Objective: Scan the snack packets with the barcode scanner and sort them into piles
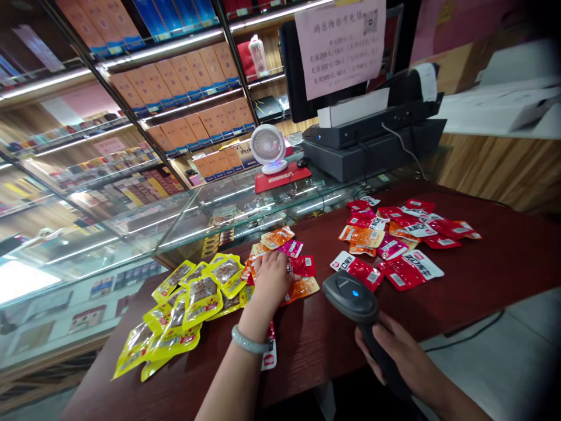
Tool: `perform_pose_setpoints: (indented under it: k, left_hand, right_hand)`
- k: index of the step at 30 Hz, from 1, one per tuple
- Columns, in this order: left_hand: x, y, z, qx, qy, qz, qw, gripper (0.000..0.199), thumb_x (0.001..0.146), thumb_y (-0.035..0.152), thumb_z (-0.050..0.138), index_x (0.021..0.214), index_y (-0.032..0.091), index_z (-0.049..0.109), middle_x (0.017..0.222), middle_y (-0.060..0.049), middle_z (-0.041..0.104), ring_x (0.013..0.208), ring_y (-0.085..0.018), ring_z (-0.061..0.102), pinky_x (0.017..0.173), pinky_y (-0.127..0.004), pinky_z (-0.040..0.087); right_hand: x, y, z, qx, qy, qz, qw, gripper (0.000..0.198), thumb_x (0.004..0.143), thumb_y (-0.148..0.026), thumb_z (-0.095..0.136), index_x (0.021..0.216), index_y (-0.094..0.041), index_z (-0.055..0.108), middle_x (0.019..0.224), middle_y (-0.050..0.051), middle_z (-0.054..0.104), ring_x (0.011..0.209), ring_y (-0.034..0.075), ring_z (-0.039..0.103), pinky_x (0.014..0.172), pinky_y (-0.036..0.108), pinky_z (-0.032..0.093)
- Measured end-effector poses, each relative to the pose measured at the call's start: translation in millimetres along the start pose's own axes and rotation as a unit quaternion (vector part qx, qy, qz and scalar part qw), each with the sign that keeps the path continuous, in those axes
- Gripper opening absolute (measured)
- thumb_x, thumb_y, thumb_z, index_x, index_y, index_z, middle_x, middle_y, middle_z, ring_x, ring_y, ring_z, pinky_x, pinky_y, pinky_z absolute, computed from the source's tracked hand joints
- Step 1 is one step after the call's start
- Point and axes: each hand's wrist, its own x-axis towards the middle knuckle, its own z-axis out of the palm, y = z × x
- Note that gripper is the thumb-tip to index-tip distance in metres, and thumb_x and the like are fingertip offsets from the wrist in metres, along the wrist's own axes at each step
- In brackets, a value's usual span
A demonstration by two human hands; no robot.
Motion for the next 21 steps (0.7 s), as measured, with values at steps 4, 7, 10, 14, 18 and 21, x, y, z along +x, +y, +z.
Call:
perform_pose_setpoints:
  k: [4, 7, 10, 14, 18, 21]
  left_hand:
    - [4.5, -1.5, 6.6, 0.003, 0.015, -0.006, 1.0, 0.043, 0.092, 0.047, 0.052, 0.126, 0.021, 0.056, 0.119, -0.013, 0.064, 0.116, -0.031, 0.054, 0.101, -0.046, 0.035]
    - [13.3, -3.1, 6.9, 0.015, -0.009, -0.007, 1.0, 0.045, 0.088, 0.05, 0.056, 0.122, 0.021, 0.059, 0.124, -0.014, 0.061, 0.12, -0.034, 0.051, 0.1, -0.047, 0.037]
    - [20.5, -3.7, 3.8, 0.016, -0.064, -0.006, 0.998, 0.049, 0.079, 0.054, 0.065, 0.112, 0.018, 0.063, 0.124, -0.016, 0.06, 0.12, -0.036, 0.051, 0.098, -0.047, 0.038]
    - [18.0, -0.9, 0.6, 0.001, -0.048, 0.024, 0.999, 0.05, 0.076, 0.052, 0.069, 0.11, 0.017, 0.06, 0.117, -0.016, 0.065, 0.117, -0.034, 0.055, 0.098, -0.045, 0.038]
    - [8.5, 2.6, 0.6, -0.04, -0.044, 0.019, 0.998, 0.041, 0.082, 0.046, 0.063, 0.112, 0.018, 0.057, 0.1, -0.011, 0.071, 0.102, -0.03, 0.065, 0.096, -0.042, 0.037]
    - [3.1, 1.8, 1.6, -0.063, -0.038, 0.014, 0.997, 0.033, 0.084, 0.043, 0.062, 0.107, 0.02, 0.056, 0.1, -0.009, 0.071, 0.102, -0.029, 0.065, 0.094, -0.041, 0.036]
  right_hand:
    - [-0.4, -1.0, 0.8, -0.002, 0.0, 0.003, 1.0, 0.053, 0.077, -0.069, 0.068, 0.087, -0.019, 0.054, 0.063, -0.006, 0.054, 0.043, 0.006, 0.047, 0.041, 0.018, 0.039]
    - [-0.4, 0.4, -0.2, 0.0, 0.0, 0.008, 1.0, 0.053, 0.077, -0.069, 0.068, 0.089, -0.019, 0.054, 0.064, -0.005, 0.056, 0.044, 0.007, 0.048, 0.041, 0.018, 0.04]
    - [0.2, 1.5, -1.1, -0.004, -0.005, -0.001, 1.0, 0.052, 0.079, -0.069, 0.067, 0.087, -0.019, 0.053, 0.064, -0.005, 0.055, 0.044, 0.007, 0.048, 0.041, 0.018, 0.04]
    - [1.7, 3.5, -1.7, -0.002, -0.012, -0.012, 1.0, 0.051, 0.08, -0.069, 0.065, 0.084, -0.019, 0.053, 0.063, -0.006, 0.054, 0.043, 0.006, 0.047, 0.041, 0.018, 0.04]
    - [2.0, 4.3, -1.5, 0.003, -0.002, -0.013, 1.0, 0.053, 0.081, -0.07, 0.063, 0.088, -0.018, 0.056, 0.063, -0.006, 0.053, 0.043, 0.006, 0.047, 0.041, 0.018, 0.04]
    - [1.5, 3.6, -1.2, 0.002, -0.007, -0.025, 1.0, 0.052, 0.083, -0.07, 0.061, 0.083, -0.018, 0.056, 0.061, -0.006, 0.05, 0.043, 0.006, 0.045, 0.04, 0.017, 0.039]
